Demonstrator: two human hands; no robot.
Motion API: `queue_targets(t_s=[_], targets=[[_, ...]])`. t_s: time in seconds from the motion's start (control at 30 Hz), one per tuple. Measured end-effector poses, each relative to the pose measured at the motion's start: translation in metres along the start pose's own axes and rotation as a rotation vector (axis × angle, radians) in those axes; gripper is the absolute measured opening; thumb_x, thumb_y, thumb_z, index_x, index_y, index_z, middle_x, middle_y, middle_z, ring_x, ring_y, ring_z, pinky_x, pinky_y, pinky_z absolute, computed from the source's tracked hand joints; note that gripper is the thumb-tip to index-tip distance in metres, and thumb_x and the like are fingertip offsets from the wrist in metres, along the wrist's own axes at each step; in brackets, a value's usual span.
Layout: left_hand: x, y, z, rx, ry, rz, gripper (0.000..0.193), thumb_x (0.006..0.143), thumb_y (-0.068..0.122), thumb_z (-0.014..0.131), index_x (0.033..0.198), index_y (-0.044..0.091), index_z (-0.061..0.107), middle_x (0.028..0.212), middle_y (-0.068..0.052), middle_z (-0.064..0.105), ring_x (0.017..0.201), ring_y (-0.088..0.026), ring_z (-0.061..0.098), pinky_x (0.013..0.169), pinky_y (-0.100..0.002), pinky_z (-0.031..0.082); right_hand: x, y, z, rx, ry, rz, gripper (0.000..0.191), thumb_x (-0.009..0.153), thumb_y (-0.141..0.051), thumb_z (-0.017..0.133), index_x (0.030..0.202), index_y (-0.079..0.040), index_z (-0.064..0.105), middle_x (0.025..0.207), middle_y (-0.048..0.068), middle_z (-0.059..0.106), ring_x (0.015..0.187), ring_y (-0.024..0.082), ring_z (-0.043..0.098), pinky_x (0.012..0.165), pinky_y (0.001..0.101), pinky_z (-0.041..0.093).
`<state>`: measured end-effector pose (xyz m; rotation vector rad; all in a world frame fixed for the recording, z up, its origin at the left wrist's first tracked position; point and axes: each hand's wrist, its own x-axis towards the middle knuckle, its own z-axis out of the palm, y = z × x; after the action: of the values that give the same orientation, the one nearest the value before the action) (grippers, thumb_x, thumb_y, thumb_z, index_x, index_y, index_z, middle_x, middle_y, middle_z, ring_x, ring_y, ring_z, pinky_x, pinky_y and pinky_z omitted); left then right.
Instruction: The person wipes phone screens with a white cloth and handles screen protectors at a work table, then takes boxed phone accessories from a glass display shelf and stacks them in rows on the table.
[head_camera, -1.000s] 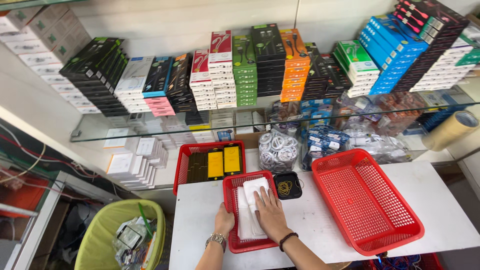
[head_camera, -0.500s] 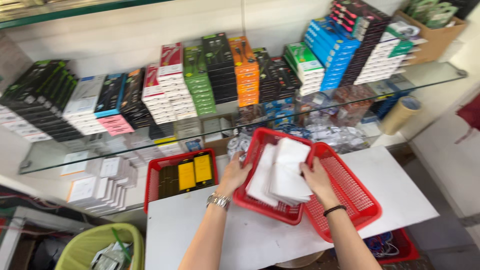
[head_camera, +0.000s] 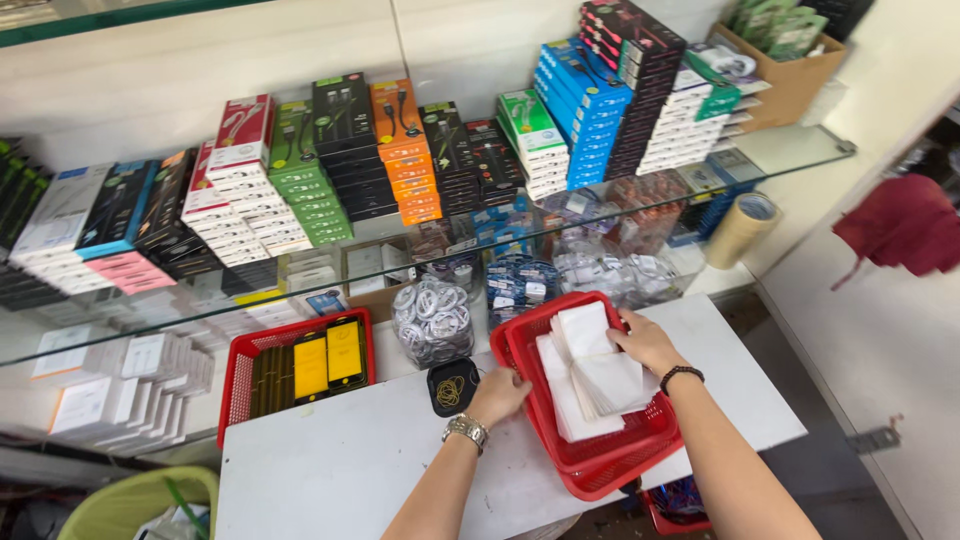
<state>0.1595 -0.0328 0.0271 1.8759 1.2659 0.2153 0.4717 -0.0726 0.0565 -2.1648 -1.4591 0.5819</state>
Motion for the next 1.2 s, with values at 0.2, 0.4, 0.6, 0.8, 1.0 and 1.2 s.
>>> queue_targets(t_s=[0.2,0.4,0.6,0.8,1.0,1.2], targets=[[-0.022,0.011,-0.007,-0.148,-0.307,-0.331,0.054,0.100,0.047,0.063,0.094,-0.007,0.069,0.079,-0.020,0.076,0.060,-0.026,0.075,0.058,-0.033,0.064,0.017,-0.002,0.032,-0.235,0.109,0.035,0.052,0.083,-0.034,0.070,0.132,-0.014,0.065,0.133,0.022,0.062,0.122,0.040,0.056,0.105,0.0437,0.045],[-0.013,0.006,0.033,-0.623,-0.287,-0.344,0.048,0.091,0.022,0.065,0.132,0.003,0.049,0.117,-0.027,0.072,0.086,-0.039,0.078,0.066,-0.049,0.063,0.016,0.064,0.018,-0.159,-0.233,0.174,0.051,0.086,-0.020,0.060,0.135,-0.005,0.061,0.133,0.025,0.066,0.125,0.034,0.062,0.108,0.0408,0.047],[0.014,-0.005,0.049,-0.642,-0.399,-0.461,0.052,0.098,0.036,0.058,0.139,0.006,0.045,0.121,-0.029,0.065,0.094,-0.046,0.072,0.069,-0.055,0.065,-0.007,0.080,0.024,-0.110,-0.046,0.152,0.056,0.086,-0.020,0.060,0.141,-0.009,0.055,0.132,0.023,0.063,0.119,0.043,0.059,0.105,0.0471,0.046],[0.028,-0.069,0.007,-0.328,0.154,-0.446,0.054,0.097,0.050,0.058,0.117,0.001,0.068,0.113,-0.022,0.076,0.098,-0.036,0.077,0.079,-0.044,0.063,0.024,-0.033,0.044,-0.016,0.348,-0.250,0.032,0.091,-0.019,0.066,0.122,-0.010,0.067,0.110,0.016,0.070,0.110,0.039,0.060,0.100,0.0489,0.047],[0.011,-0.147,-0.025,-0.199,0.557,-0.456,0.031,0.091,0.030,0.062,0.113,0.011,0.075,0.104,-0.015,0.076,0.106,-0.034,0.071,0.096,-0.042,0.054,0.034,-0.136,0.156,0.281,-0.102,-0.293,0.026,0.094,-0.022,0.062,0.115,-0.008,0.068,0.106,0.015,0.076,0.101,0.031,0.074,0.087,0.0425,0.058],[-0.001,-0.196,-0.055,-0.142,0.380,-0.348,0.034,0.092,0.025,0.059,0.122,0.016,0.072,0.117,-0.012,0.074,0.114,-0.030,0.069,0.103,-0.039,0.051,0.003,-0.161,0.267,-0.089,-0.151,-0.018,0.036,0.094,-0.012,0.054,0.130,-0.006,0.058,0.124,0.027,0.064,0.118,0.043,0.060,0.101,0.0500,0.048]])
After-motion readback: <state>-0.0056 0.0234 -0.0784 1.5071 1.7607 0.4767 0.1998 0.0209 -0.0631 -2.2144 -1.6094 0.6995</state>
